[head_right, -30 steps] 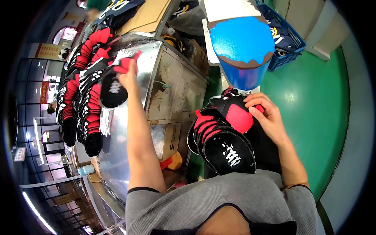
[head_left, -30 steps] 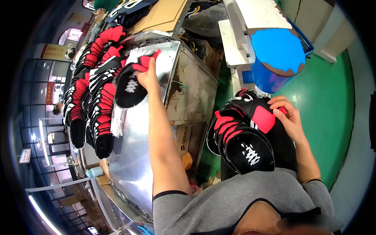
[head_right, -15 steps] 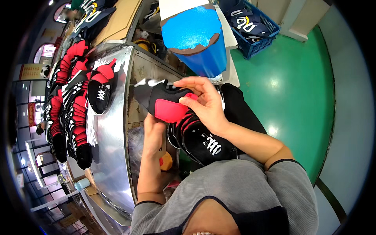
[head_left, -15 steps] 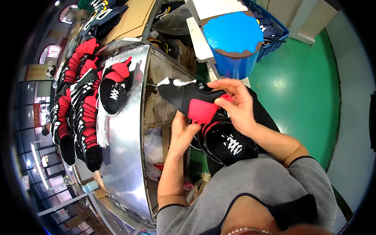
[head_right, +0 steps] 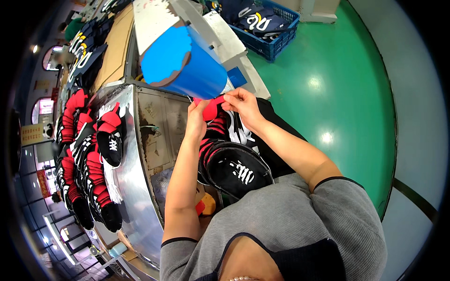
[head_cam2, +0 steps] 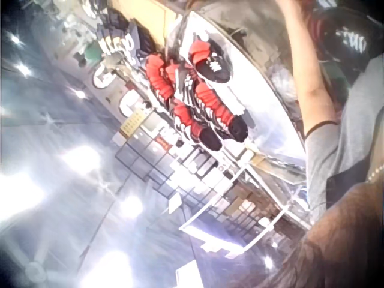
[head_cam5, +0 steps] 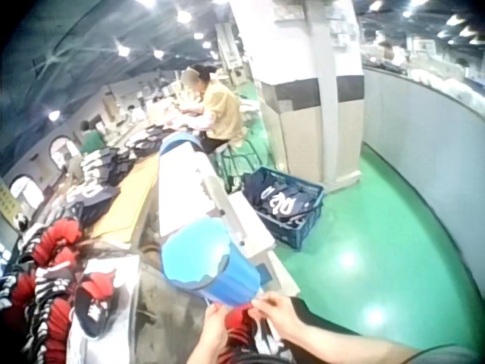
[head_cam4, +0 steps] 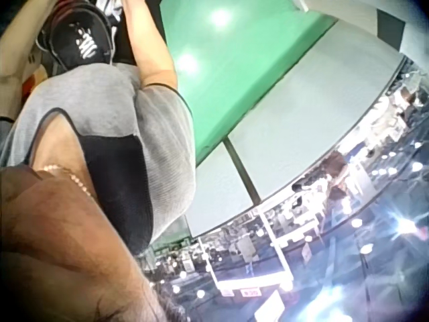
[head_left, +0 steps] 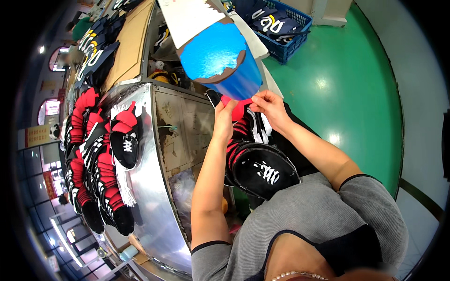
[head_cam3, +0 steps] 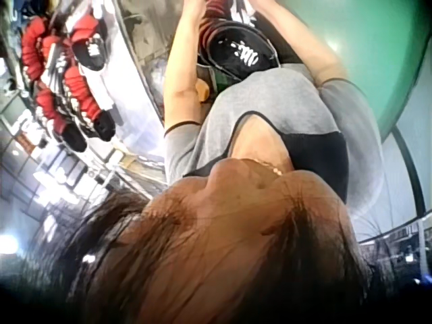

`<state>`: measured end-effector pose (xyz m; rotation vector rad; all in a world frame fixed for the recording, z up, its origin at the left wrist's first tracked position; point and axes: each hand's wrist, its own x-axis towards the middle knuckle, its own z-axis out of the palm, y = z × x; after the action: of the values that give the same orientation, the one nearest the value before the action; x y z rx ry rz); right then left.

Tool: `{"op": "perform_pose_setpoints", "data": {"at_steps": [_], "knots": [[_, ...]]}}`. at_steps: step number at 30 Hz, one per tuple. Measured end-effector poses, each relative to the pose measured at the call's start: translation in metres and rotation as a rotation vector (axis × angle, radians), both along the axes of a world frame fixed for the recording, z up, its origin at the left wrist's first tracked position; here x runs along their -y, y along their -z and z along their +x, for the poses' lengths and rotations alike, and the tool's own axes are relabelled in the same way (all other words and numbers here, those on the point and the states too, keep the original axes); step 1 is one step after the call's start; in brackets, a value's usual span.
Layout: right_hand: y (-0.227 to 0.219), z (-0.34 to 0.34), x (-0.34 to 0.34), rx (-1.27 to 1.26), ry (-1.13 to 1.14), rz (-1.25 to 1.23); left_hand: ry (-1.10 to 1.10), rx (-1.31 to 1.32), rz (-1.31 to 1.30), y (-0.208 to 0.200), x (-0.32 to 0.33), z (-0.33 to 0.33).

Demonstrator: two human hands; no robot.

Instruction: The person applies adhesive to shoe upper components using a machine, carries a stack of the components across the facility, and places them into a basket at a sewing station.

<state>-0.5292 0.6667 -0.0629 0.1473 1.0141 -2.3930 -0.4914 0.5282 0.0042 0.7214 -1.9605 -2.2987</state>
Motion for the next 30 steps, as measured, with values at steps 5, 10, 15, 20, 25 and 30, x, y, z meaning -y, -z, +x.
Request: {"op": "perform_pose_setpoints", "data": {"at_steps": [5,10,15,20,25,30], "knots": [[0.007,-0.023,0.010,0.195,0.062,-0.041,-0.182,0.094,0.207,0.017,0.004,-0.025],[-0.007,-0.024,-0.002,0.155,0.003,0.106,-0.290,0.228,0.399,0.014,0.015,-0.042],[-0.020,0.018,-0.027,-0.921,-0.649,0.464,-0.442,-0.017,0.185,-0.034,0.031,-0.007],[-0.015,0.011,0.035,-1.275,-0.788,0.409,-0.557,-0.352,-0.326,-0.118,0.052,0.069],[0.004,-0.006,0.088,-1.370,-0.760,0.996,-0.959,-0.382,-0.953,-0.157,0.155,0.138],[0.035,-0.012,0.091,-1.064,-0.911,1.309,-1.055,0.072,-1.095,-0.123,0.283,0.170]]}}
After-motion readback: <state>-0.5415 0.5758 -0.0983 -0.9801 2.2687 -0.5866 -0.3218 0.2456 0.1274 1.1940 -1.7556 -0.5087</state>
